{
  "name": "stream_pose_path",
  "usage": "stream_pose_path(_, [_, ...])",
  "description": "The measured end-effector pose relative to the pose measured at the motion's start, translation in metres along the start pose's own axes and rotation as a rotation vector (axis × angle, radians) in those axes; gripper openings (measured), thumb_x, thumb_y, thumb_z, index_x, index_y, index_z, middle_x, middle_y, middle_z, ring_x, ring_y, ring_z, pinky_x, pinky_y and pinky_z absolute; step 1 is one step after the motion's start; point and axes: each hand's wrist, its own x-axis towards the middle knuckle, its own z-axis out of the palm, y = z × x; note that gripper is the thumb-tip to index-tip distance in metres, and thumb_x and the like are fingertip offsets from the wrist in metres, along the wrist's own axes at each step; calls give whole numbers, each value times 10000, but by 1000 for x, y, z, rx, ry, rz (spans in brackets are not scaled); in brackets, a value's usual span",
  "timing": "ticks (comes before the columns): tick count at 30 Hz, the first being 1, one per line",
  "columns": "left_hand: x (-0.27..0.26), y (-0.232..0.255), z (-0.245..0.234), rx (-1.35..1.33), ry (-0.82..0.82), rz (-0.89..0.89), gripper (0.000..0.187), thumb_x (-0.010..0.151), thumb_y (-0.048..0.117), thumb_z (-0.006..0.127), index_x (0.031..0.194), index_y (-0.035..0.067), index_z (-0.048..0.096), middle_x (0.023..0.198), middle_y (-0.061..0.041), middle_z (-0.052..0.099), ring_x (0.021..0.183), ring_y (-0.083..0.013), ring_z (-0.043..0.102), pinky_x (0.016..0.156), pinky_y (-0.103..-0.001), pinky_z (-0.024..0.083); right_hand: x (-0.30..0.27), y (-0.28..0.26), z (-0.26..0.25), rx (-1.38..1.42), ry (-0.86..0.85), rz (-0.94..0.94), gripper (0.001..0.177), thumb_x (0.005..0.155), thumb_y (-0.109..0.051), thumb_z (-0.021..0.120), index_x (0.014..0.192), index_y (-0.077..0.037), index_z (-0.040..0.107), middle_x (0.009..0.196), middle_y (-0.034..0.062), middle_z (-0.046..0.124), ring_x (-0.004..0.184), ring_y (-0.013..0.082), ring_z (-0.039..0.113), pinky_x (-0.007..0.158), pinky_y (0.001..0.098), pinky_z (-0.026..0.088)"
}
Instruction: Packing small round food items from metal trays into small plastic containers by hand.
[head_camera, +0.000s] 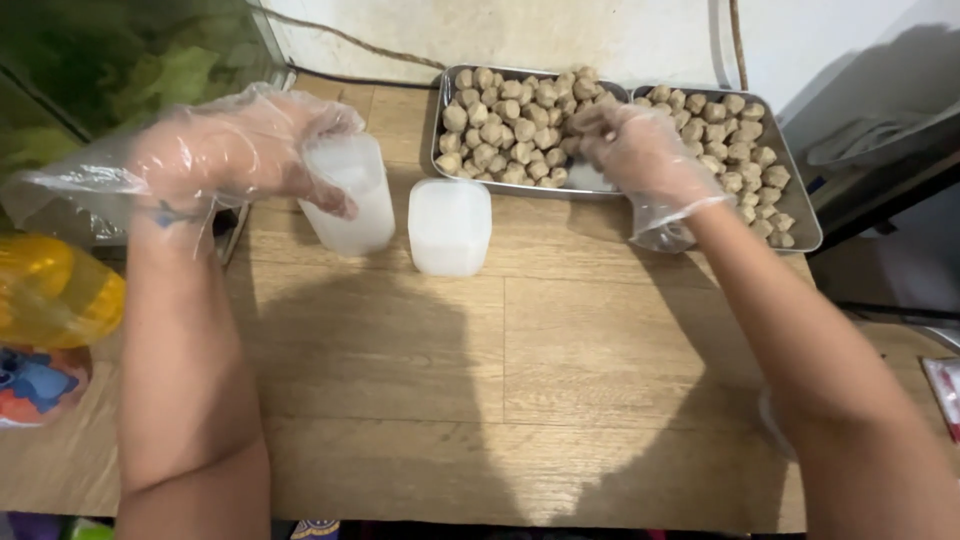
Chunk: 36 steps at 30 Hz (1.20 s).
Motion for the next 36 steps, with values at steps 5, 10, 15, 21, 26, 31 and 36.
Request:
stream_pose_path(5, [-4, 18, -7, 133, -47, -195, 484, 698, 265, 814, 1151, 213, 652, 1132, -11, 675, 1094, -229, 590, 959, -429, 416, -24, 21, -7, 185, 116, -84, 218, 1040, -110, 522, 1238, -138, 609, 706, 12, 597, 605, 90, 538, 570, 181, 497])
stream_pose_path(10, [-14, 23, -11, 151, 0, -183, 508, 736, 248, 798, 1214, 211, 628, 1148, -43, 686, 1074, -262, 603, 930, -442, 433, -64, 46, -7, 226, 133, -117, 181, 1033, -87, 557, 1183, -99, 658, 720, 70, 637, 584, 130, 574, 543, 217, 526])
stream_pose_path(15, [-34, 18, -6, -195, 84, 94, 365, 715, 176, 792, 1034, 111, 626, 889, -17, 584, 832, -185, 566, 758, -338, 411, -100, 65, -7, 488, 97, -30, 177, 971, -56, 611, 1137, -62, 671, 773, 79, 615, 601, 124, 496, 572, 222, 443])
stream_pose_path(21, [-44, 109, 14, 135, -134, 119, 483, 737, 161, 755, 1175, 317, 625, 1418, 11, 547, 1075, -209, 615, 807, -417, 598, -126, 65, -8, 618, 121, 9, 211, 905, -136, 649, 1109, -86, 675, 896, 49, 651, 656, 110, 481, 547, 221, 376])
stream_pose_path(26, [47, 81, 170, -704, 75, 1547, 1004, 1053, 62, 749, 1690, 353, 30, 1320, -73, 568, 1080, -168, 614, 1104, -368, 619, -132, 60, -11, 806, 158, 60, 227, 923, -45, 598, 1144, -73, 641, 1042, 94, 698, 814, 153, 591, 716, 245, 476])
stream_pose_path(31, [90, 77, 252, -259, 157, 1037, 1078, 901, 395, 767, 1593, 59, 11, 1538, -173, 376, 1376, -330, 466, 1165, -541, 426, -132, 73, -1, 496, 66, -301, 181, 856, -7, 655, 1002, -99, 707, 1095, 89, 748, 823, 136, 672, 721, 225, 601])
stream_pose_path(36, [80, 87, 240, -241, 177, 905, 962, 779, 316, 867, 1494, 115, 255, 1316, -167, 580, 1115, -298, 639, 977, -450, 580, -138, 58, 13, 776, -43, 261, 313, 810, -226, 652, 972, 34, 716, 962, 168, 732, 754, 232, 597, 697, 296, 490])
